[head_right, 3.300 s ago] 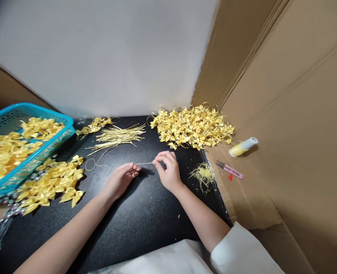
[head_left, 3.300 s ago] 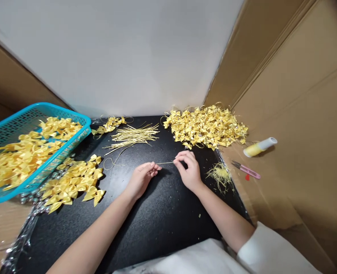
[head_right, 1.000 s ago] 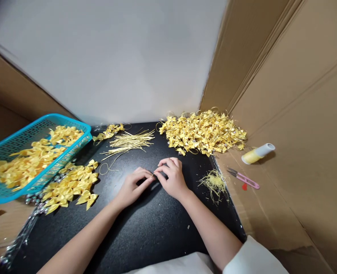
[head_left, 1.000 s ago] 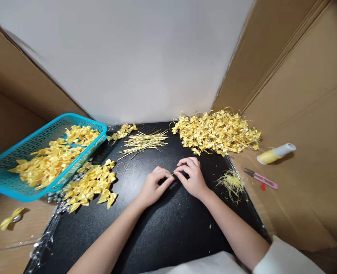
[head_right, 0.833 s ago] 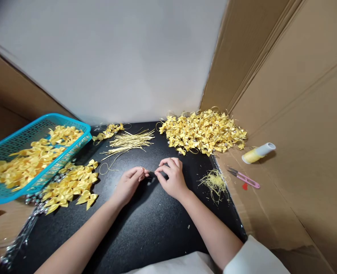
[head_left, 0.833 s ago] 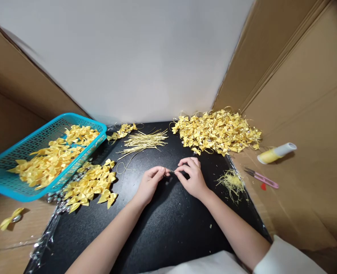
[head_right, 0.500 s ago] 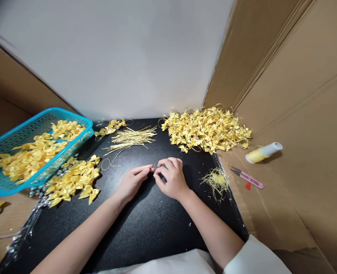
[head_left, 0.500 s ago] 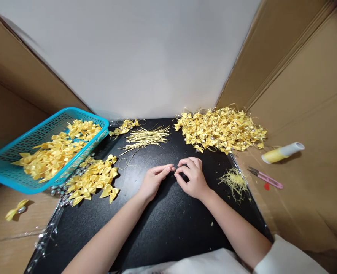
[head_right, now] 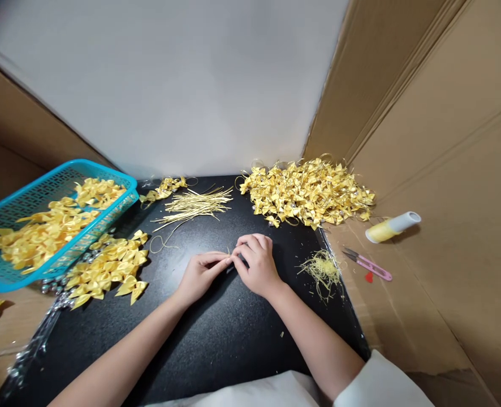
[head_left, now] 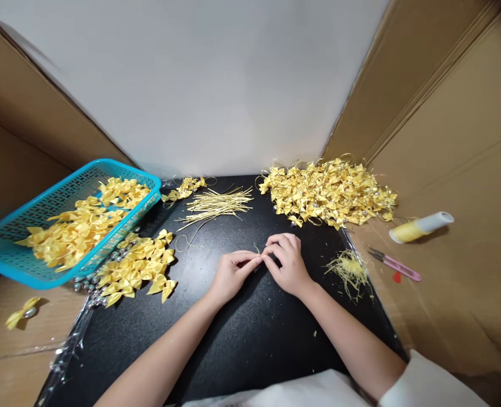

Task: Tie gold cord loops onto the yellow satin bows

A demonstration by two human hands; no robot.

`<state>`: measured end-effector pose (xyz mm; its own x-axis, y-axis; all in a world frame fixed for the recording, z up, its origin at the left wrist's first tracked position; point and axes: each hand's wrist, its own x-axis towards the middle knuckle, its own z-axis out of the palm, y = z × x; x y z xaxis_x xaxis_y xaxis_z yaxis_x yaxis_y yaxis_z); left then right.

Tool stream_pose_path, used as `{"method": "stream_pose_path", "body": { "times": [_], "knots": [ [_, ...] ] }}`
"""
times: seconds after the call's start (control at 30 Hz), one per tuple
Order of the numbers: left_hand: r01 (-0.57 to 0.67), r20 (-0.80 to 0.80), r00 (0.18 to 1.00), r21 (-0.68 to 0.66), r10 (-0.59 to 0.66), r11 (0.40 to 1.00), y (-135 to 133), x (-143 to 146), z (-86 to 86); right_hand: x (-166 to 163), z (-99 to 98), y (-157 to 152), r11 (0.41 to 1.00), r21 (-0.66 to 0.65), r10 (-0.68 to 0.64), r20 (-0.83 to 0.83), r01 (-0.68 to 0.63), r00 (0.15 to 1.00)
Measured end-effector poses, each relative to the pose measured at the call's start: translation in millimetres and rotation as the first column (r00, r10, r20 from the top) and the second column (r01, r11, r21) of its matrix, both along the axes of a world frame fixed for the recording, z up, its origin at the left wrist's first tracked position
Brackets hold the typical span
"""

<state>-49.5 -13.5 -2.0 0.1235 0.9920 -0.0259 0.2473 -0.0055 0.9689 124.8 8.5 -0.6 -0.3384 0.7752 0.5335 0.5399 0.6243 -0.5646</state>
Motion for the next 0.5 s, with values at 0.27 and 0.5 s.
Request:
{"method": "stream_pose_path", "body": {
  "times": [0.27, 0.5],
  "knots": [
    [0.067, 0.048, 0.997, -0.053, -0.065, 0.996, 1.3, -5.7, 3.8, 3.7, -5.6, 5.5, 0.989, -0.141, 0.061, 0.055, -0.052, 0.997],
    [0.064, 0.126, 0.991, -0.131, -0.047, 0.989, 0.2, -4.2, 5.5, -1.7, -9.4, 5.0, 0.979, -0.202, 0.041, 0.022, -0.036, 0.999]
  ]
}}
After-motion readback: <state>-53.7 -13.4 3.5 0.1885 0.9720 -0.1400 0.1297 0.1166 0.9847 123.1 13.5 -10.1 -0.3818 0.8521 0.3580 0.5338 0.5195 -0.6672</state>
